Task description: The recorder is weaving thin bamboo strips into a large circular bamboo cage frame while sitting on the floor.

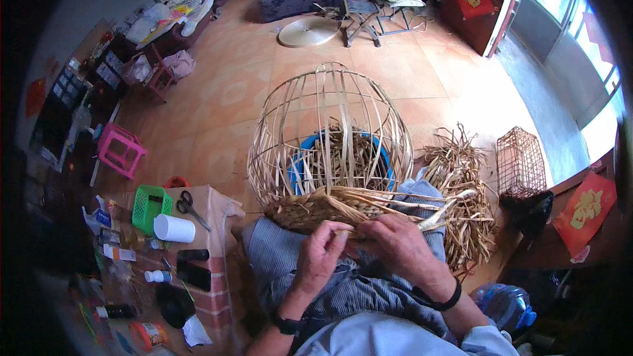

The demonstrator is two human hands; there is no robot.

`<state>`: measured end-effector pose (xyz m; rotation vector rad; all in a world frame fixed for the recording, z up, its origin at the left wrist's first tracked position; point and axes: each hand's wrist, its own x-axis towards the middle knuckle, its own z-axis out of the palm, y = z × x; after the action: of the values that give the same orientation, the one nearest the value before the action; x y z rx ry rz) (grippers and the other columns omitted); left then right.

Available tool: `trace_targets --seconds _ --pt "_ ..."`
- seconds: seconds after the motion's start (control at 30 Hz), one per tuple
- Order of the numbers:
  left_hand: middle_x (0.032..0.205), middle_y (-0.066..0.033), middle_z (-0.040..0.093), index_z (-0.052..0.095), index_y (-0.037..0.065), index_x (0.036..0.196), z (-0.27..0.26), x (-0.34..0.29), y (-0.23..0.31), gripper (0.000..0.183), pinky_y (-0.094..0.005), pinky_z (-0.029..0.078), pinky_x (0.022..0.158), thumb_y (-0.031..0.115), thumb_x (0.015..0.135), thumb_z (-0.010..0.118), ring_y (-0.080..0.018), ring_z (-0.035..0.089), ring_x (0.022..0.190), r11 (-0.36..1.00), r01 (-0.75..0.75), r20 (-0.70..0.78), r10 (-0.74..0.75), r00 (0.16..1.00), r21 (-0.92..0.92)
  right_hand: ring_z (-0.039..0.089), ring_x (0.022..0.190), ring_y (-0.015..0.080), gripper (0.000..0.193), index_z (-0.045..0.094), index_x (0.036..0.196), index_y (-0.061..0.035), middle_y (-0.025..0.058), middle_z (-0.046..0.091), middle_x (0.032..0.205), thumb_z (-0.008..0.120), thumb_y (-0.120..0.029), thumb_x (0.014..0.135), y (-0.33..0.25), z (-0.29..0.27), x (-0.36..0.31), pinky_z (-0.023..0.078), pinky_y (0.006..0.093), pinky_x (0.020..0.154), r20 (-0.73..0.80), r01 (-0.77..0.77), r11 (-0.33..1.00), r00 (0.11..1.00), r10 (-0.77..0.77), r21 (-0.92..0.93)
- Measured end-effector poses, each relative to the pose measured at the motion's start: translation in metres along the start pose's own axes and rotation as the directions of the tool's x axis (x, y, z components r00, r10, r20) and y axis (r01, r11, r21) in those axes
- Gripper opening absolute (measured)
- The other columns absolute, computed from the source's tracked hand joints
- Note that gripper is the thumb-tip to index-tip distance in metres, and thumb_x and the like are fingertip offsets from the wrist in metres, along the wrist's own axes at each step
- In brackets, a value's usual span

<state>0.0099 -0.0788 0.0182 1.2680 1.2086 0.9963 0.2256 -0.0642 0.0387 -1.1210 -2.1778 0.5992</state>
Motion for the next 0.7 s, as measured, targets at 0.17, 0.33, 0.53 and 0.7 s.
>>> trace_targets --seconds 0.17,0.33,0.53,0.7 --pt "0.094 -0.0144 0.074 0.064 0.003 0.12 -0.01 0.003 0.014 0.017 -0.0387 0.056 0.075 0.018 0.111 0.061 -0.0258 0.074 0.084 0.942 -0.223 0.042 0.219 0.975 0.252 0.069 0.083 0.0266 0.03 0.066 0.119 -0.0025 0.0146 0.071 0.097 0.082 -0.009 0.093 -0.011 0.01 0.015 0.055 0.0358 0.073 0.01 -0.147 0.898 0.987 0.157 0.414" --pt "0.1 -0.0143 0.075 0.066 0.003 0.117 -0.022 0.018 0.008 0.017 -0.0385 0.058 0.079 0.017 0.109 0.065 -0.026 0.075 0.089 0.926 -0.267 0.057 0.261 0.964 0.267 0.059 0.078 0.0104 0.023 0.069 0.112 -0.0021 0.0058 0.066 0.087 0.082 -0.009 0.094 -0.005 0.018 0.025 0.051 0.0299 0.069 0.111 -0.319 0.718 0.94 0.322 0.619" --pt "0.104 -0.0132 0.076 0.07 0.004 0.116 -0.042 0.067 0.001 0.021 -0.0435 0.057 0.089 0.009 0.097 0.075 -0.0324 0.072 0.1 0.617 -0.308 -0.096 0.532 0.842 0.724 0.07 0.077 0.0284 0.013 0.074 0.105 -0.007 0.0119 0.068 0.093 0.078 -0.009 0.093 0.028 0.035 0.055 0.055 0.0399 0.068 -0.181 -0.253 0.933 0.936 0.303 0.256" --pt "0.099 -0.0146 0.076 0.07 0.004 0.11 -0.038 0.084 -0.019 0.016 -0.0473 0.056 0.088 0.008 0.095 0.075 -0.0379 0.072 0.098 0.621 -0.235 -0.098 0.452 0.886 0.748 0.071 0.079 0.0362 0.012 0.07 0.097 -0.0105 0.012 0.066 0.092 0.078 -0.014 0.088 0.033 0.049 0.069 0.056 0.0457 0.065 -0.293 -0.191 0.98 0.941 0.168 -0.049"
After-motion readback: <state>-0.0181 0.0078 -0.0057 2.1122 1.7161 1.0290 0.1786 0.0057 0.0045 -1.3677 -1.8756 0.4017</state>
